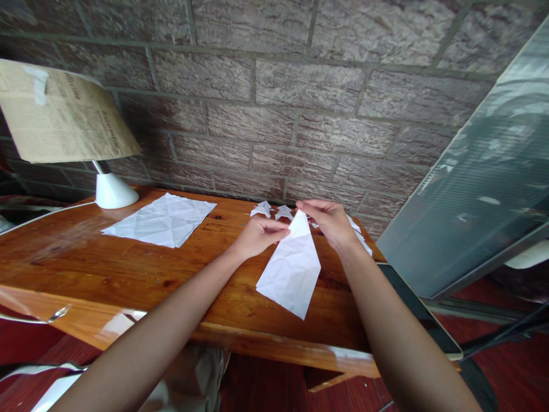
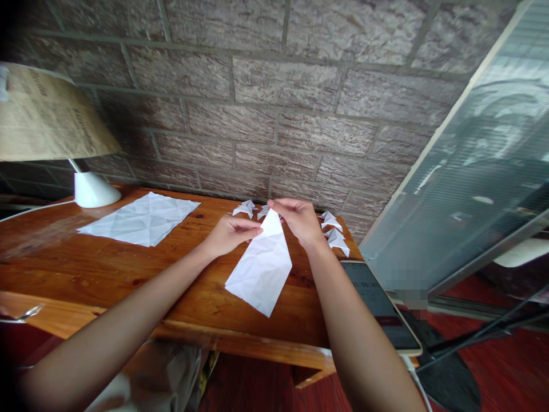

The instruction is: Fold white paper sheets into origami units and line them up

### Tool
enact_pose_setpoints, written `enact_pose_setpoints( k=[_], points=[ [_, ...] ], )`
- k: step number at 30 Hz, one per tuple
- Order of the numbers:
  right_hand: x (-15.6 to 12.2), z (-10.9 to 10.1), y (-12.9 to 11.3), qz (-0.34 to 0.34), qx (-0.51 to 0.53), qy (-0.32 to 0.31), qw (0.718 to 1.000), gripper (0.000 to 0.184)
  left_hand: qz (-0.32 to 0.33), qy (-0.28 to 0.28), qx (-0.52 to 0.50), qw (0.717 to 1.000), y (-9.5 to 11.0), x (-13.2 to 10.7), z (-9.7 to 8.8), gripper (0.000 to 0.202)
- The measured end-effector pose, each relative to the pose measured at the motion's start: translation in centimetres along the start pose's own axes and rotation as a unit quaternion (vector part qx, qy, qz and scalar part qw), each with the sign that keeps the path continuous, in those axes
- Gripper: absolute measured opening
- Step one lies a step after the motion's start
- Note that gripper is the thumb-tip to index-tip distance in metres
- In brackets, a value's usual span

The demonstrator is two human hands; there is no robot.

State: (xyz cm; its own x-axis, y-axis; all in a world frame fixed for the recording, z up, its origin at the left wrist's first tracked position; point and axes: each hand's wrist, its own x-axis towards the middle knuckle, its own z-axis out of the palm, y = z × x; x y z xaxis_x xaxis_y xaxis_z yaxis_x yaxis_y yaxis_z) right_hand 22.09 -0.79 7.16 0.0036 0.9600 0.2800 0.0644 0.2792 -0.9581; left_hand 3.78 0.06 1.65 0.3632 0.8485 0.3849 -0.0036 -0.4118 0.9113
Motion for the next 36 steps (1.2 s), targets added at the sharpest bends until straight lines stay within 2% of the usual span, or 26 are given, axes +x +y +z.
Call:
enact_pose_setpoints(
  k=[3,6,9,12,18,24,30,36],
  points=[
    [0.0,0.0,0.0,-0.012,-0.008,-0.001,1.000,0.031,-0.004,-0.002,-0.023,1.000,0.2,-0.1,0.0,0.026],
    [-0.1,0.1,0.1,-0.024,0.010,-0.020,0.999,0.031,-0.041,-0.030,-0.096,0.994,0.4,-0.1,-0.1,0.032],
    [-0.3,0.9,0.5,-0.037,0.048,-0.045,0.997,0.027,-0.091,-0.069,-0.183,0.977,0.1,-0.1,-0.3,0.038],
    [-0.9,2.1,0.9,-0.040,0.062,-0.058,0.996,0.026,-0.099,-0.083,-0.207,0.970,-0.2,0.0,-0.4,0.038],
    [-1.4,3.3,1.2,0.001,0.091,-0.028,0.996,0.028,-0.090,-0.058,-0.164,0.981,-0.3,0.0,-0.1,0.037],
    [-0.8,2.0,1.1,0.035,0.100,-0.066,0.992,0.028,-0.044,-0.043,-0.081,0.995,0.2,0.1,0.1,0.041],
    [0.1,0.7,1.3,0.049,0.081,-0.035,0.995,0.029,0.034,-0.046,0.031,0.998,0.3,0.2,-0.2,0.040],
    [0.0,0.7,1.3,0.046,0.070,-0.050,0.995,0.027,0.047,-0.071,0.062,0.994,0.5,0.1,0.0,0.038]
  ],
)
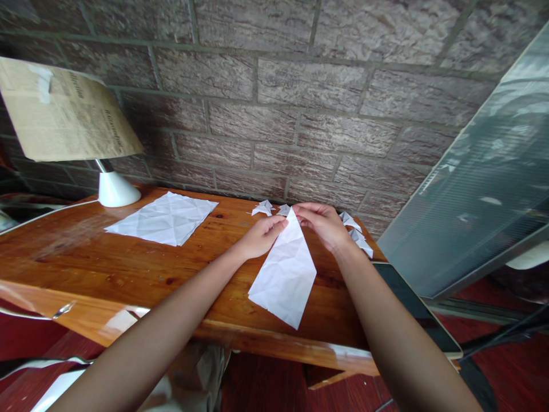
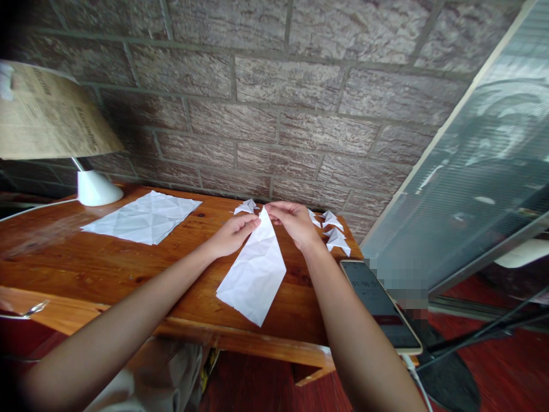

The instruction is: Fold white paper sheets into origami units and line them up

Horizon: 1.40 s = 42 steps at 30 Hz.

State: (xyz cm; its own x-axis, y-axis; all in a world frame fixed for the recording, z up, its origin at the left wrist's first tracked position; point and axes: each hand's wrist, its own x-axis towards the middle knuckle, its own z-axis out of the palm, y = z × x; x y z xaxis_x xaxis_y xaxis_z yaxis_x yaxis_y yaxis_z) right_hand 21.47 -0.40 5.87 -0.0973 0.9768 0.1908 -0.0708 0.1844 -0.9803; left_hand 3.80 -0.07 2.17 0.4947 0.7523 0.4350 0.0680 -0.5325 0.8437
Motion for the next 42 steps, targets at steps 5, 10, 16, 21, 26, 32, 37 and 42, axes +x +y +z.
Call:
enact_pose_setpoints(
  k=[5,10,16,21,26,32,37,42],
  points=[
    [0.0,-0.1,0.0,0.001,-0.006,-0.016,1.000,0.026,-0.005,-0.008,-0.004,1.000,0.2,-0.1,0.2,0.036],
    [-0.1,-0.3,-0.4,-0.006,-0.022,-0.037,0.999,0.028,-0.004,-0.010,-0.001,1.000,0.1,-0.1,0.3,0.036],
    [-0.5,-0.3,-1.0,-0.030,-0.064,-0.056,0.996,0.030,-0.005,-0.019,-0.009,1.000,0.0,0.0,0.4,0.035],
    [-0.3,-0.4,-0.7,-0.047,-0.089,-0.050,0.994,0.029,-0.007,-0.019,-0.012,1.000,0.0,-0.1,0.4,0.038],
    [0.1,-0.4,-0.1,-0.066,-0.113,-0.032,0.991,0.033,-0.005,-0.024,-0.018,1.000,0.1,-0.1,0.3,0.038],
    [0.4,-0.3,0.7,-0.106,-0.121,-0.008,0.987,0.032,-0.009,-0.014,-0.035,0.999,0.1,-0.1,0.4,0.035],
    [0.6,-0.4,0.8,-0.118,-0.085,0.035,0.989,0.031,-0.015,0.001,-0.025,1.000,-0.1,0.0,0.5,0.034],
    [0.5,-0.5,0.5,-0.077,-0.068,0.022,0.995,0.032,0.008,0.031,0.001,0.999,-0.1,0.0,0.4,0.034]
  ],
)
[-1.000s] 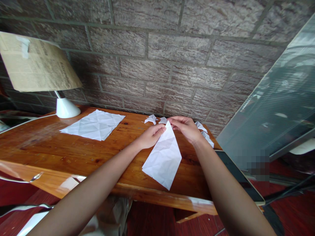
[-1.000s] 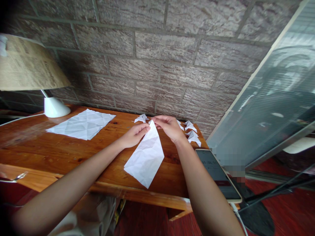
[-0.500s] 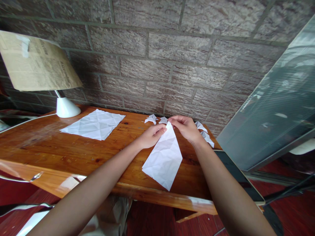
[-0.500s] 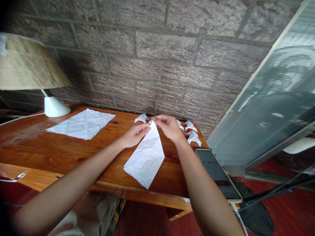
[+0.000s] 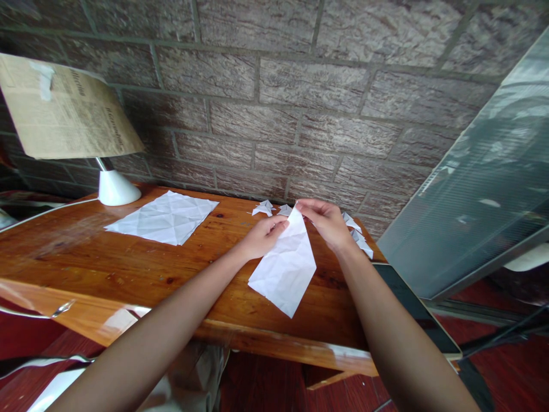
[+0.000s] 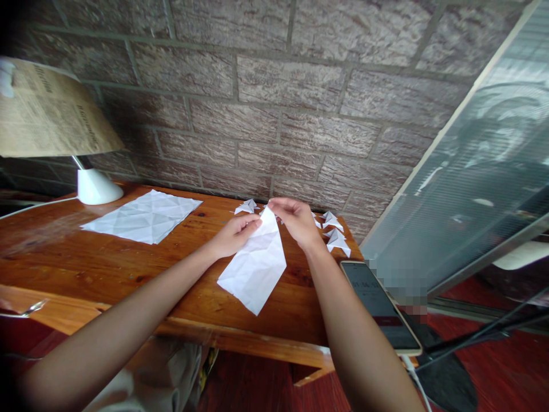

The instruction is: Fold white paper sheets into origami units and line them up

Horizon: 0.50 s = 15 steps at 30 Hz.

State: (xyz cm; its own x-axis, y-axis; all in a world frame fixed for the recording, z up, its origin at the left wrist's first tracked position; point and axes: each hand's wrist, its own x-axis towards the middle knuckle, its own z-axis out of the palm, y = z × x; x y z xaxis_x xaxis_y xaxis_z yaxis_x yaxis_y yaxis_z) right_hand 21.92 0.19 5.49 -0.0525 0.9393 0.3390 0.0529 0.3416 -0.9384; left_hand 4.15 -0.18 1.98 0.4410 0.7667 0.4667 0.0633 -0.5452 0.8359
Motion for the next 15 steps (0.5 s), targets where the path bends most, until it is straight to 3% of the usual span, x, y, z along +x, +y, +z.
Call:
enact_pose_setpoints(
  k=[7,15],
  points=[
    [-0.30,0.25,-0.34,0.023,0.008,0.003,1.000,0.029,0.001,0.002,0.007,1.000,-0.13,0.00,0.03,0.036],
    [0.02,0.27,-0.13,0.004,0.034,0.059,0.998,0.029,-0.025,-0.014,-0.029,0.999,-0.13,-0.18,0.17,0.036]
  ],
)
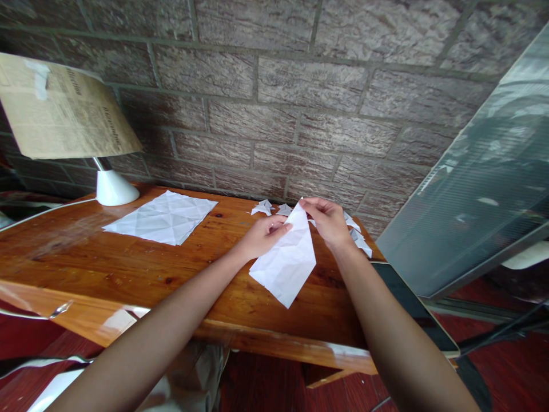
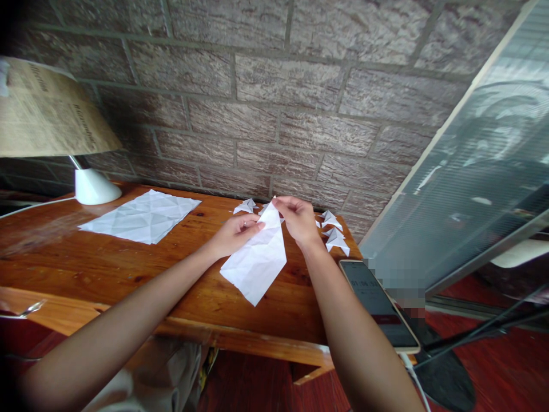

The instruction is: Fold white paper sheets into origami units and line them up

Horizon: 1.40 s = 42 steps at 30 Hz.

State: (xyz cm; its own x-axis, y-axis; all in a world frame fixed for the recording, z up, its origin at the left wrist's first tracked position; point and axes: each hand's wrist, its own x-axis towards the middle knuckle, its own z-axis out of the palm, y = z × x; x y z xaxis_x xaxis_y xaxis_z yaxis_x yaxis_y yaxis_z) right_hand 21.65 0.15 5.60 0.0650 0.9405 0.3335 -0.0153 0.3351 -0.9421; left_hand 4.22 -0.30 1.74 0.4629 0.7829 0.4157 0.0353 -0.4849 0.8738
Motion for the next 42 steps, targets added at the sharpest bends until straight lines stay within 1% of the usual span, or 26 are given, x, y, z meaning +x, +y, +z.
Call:
enact_pose_setpoints(
  k=[5,9,16,20,23,29,33,39,42],
  points=[
    [0.1,0.1,0.2,-0.030,-0.021,0.028,0.999,0.030,0.000,0.020,-0.005,1.000,-0.2,0.0,0.0,0.038],
    [0.1,0.1,0.3,-0.047,-0.035,0.040,0.997,0.032,0.009,0.043,0.035,0.998,-0.5,0.0,-0.1,0.039],
    [0.0,0.1,0.1,-0.006,0.007,0.043,0.999,0.028,0.030,0.045,0.058,0.997,-0.8,0.1,-0.2,0.043],
    [-0.1,0.0,-0.3,0.033,0.008,-0.004,0.999,0.031,0.037,0.061,0.058,0.996,-1.0,0.2,-0.3,0.042],
    [-0.2,0.0,-0.5,0.043,0.002,-0.032,0.999,0.031,0.037,0.066,0.049,0.996,-1.1,0.2,-0.4,0.042],
    [-0.4,0.3,-0.8,0.043,0.000,-0.002,0.999,0.029,0.038,0.058,0.044,0.997,-1.1,0.3,-0.4,0.041],
    [-0.5,0.3,-0.9,0.042,-0.010,0.003,0.999,0.031,0.043,0.058,0.053,0.996,-1.0,0.3,-0.3,0.041],
    [-0.3,0.3,-0.3,0.032,0.013,-0.001,0.999,0.033,0.053,0.075,0.058,0.994,-0.7,0.3,-0.3,0.040],
    [-0.2,0.3,-0.1,0.035,0.024,0.010,0.999,0.034,0.039,0.074,0.048,0.995,-0.8,0.2,-0.2,0.038]
  ],
)
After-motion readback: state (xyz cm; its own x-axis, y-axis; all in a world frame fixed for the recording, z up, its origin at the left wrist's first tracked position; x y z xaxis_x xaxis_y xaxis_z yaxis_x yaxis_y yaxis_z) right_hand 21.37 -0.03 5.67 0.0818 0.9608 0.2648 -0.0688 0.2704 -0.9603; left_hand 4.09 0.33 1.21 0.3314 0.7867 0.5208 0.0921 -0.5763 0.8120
